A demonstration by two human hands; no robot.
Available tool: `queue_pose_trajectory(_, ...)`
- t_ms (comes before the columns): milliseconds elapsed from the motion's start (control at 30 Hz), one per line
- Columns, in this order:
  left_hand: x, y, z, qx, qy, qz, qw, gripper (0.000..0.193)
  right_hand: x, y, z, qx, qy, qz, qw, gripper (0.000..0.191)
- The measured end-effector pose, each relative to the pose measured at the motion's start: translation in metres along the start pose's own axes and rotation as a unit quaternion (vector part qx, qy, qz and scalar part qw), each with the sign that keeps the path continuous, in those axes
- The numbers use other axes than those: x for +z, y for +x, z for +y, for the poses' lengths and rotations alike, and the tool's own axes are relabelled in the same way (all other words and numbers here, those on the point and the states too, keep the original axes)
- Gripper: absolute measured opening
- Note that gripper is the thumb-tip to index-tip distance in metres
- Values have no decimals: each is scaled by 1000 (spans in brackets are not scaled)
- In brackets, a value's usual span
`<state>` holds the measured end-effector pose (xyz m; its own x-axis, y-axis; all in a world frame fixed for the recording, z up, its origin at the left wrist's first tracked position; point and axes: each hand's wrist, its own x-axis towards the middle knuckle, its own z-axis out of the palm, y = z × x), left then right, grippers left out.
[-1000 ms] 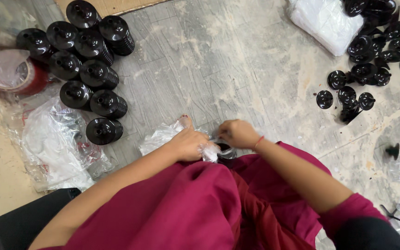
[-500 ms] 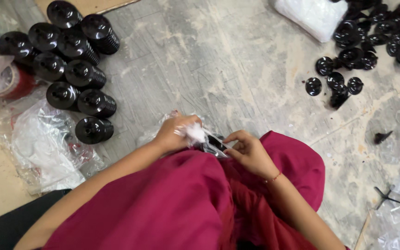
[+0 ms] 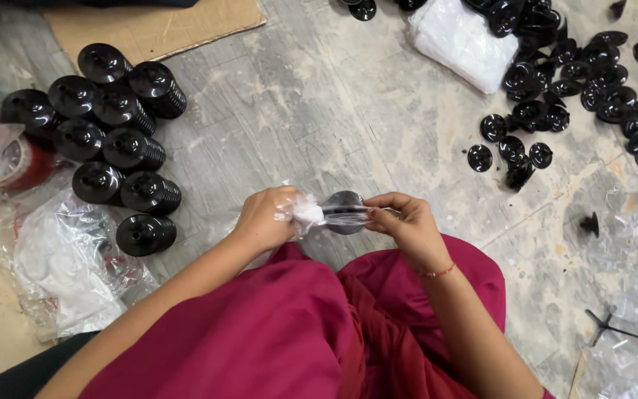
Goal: The person sits on the floor and packs black plastic parts one at a time into clear plastic bags, twisting the bags closed and setting the bagged parts aside with other finished pieces. The person occasionally reaches across the floor to pick up the next unwrapped part.
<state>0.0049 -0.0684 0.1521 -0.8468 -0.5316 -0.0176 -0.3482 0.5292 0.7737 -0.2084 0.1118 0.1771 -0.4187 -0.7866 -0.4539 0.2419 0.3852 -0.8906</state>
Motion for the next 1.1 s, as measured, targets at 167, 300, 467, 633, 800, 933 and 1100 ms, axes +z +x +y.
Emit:
queue_pose_trajectory(167,-12,5,7,-59,-13,-30,998,29,21,-6,-19,-178,-296,-30,938,36)
queue_pose_trajectory(300,-16,9,6,-75,-195,-107,972,25,33,-7,-26,-214,-440,8,872,25)
queue_pose_trajectory(467,-9,9,3,58,-206,-26,977,24,22,-4,-26,-130,-292,-7,947,14)
queue_pose_trajectory(633,-6,11,-6,67,-187,-19,980,20,10,-7,-25,-35,-26,-48,998,23)
queue_pose_trajectory(800,6,13,-10,122,-94,24,988,16,25,-12,-23,-157,-222,-29,962,42)
queue_pose_trajectory(933,7,9,-12,135,-155,51,977,17,42,-10,-19,-262,-447,67,853,21)
queue_pose_trajectory(1100,-12,6,2,71,-148,25,986,16,16,-2,-36,-217,-385,11,897,21)
